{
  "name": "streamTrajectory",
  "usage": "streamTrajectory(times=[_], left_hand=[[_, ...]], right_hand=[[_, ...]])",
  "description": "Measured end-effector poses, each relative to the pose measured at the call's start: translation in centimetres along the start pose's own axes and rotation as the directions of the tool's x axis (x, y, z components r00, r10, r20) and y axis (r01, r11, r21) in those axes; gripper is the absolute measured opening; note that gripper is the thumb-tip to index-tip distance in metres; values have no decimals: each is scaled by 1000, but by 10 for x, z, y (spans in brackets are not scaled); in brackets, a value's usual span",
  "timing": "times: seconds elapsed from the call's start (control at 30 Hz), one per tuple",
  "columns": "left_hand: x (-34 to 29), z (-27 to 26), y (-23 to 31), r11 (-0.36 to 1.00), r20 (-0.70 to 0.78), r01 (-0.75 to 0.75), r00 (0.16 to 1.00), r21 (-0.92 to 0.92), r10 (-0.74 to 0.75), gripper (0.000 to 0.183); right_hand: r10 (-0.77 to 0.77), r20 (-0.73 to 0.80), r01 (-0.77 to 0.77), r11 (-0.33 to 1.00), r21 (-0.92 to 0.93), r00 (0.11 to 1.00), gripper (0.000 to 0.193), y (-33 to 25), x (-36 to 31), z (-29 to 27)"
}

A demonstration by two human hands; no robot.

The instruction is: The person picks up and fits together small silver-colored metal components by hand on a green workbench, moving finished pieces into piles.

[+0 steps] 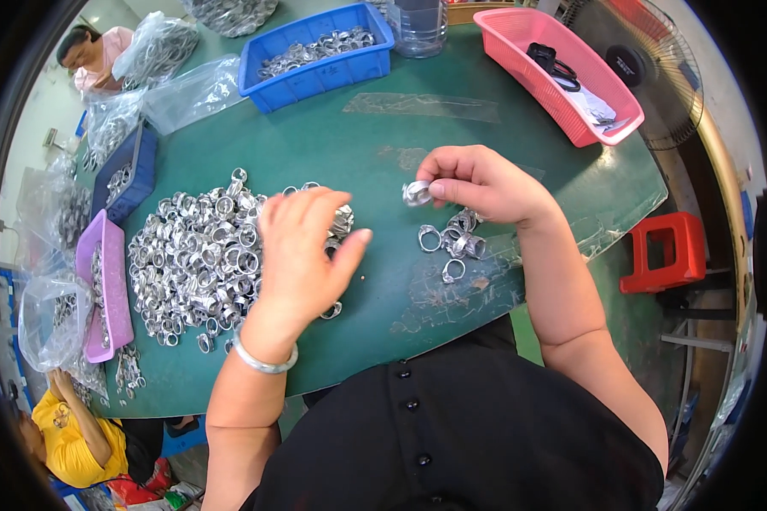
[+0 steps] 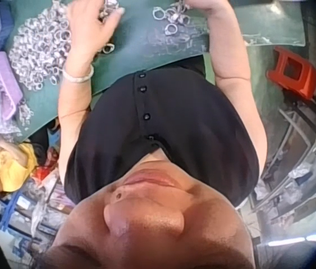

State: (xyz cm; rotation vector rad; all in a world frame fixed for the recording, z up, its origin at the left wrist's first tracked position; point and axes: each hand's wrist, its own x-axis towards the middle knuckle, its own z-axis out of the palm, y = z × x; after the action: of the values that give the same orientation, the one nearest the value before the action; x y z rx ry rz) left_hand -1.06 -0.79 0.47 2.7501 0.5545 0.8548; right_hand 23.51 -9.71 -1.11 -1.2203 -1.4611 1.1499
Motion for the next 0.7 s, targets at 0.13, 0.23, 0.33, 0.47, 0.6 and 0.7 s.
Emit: streamTrajectory(times=[0.13, 0.23, 0.33, 0.47, 0.6, 0.7], left_hand=[[6, 11, 13, 990, 20, 8, 1000, -140, -6, 47], [13, 14, 18, 976, 5, -2, 1000, -220, 3, 43], [18, 17, 19, 972, 11, -36, 999, -232, 40, 37], [17, 23, 14, 968, -37, -21, 999, -251, 12, 31], [16, 25, 14, 955, -89, 13, 995, -297, -41, 30], [14, 25, 15, 942, -14, 125, 991, -310, -136, 33]], right_hand=[[133, 15, -132, 959, 250, 991, 17, -9, 4, 20], [151, 15, -149, 945, 292, 988, 18, -11, 4, 24], [128, 12, -125, 938, 322, 992, 19, -7, 4, 25], [114, -5, -104, 928, 358, 993, 20, -5, 5, 26], [99, -11, -88, 923, 374, 995, 20, -4, 5, 27], [92, -28, -73, 915, 397, 995, 20, -1, 5, 28]])
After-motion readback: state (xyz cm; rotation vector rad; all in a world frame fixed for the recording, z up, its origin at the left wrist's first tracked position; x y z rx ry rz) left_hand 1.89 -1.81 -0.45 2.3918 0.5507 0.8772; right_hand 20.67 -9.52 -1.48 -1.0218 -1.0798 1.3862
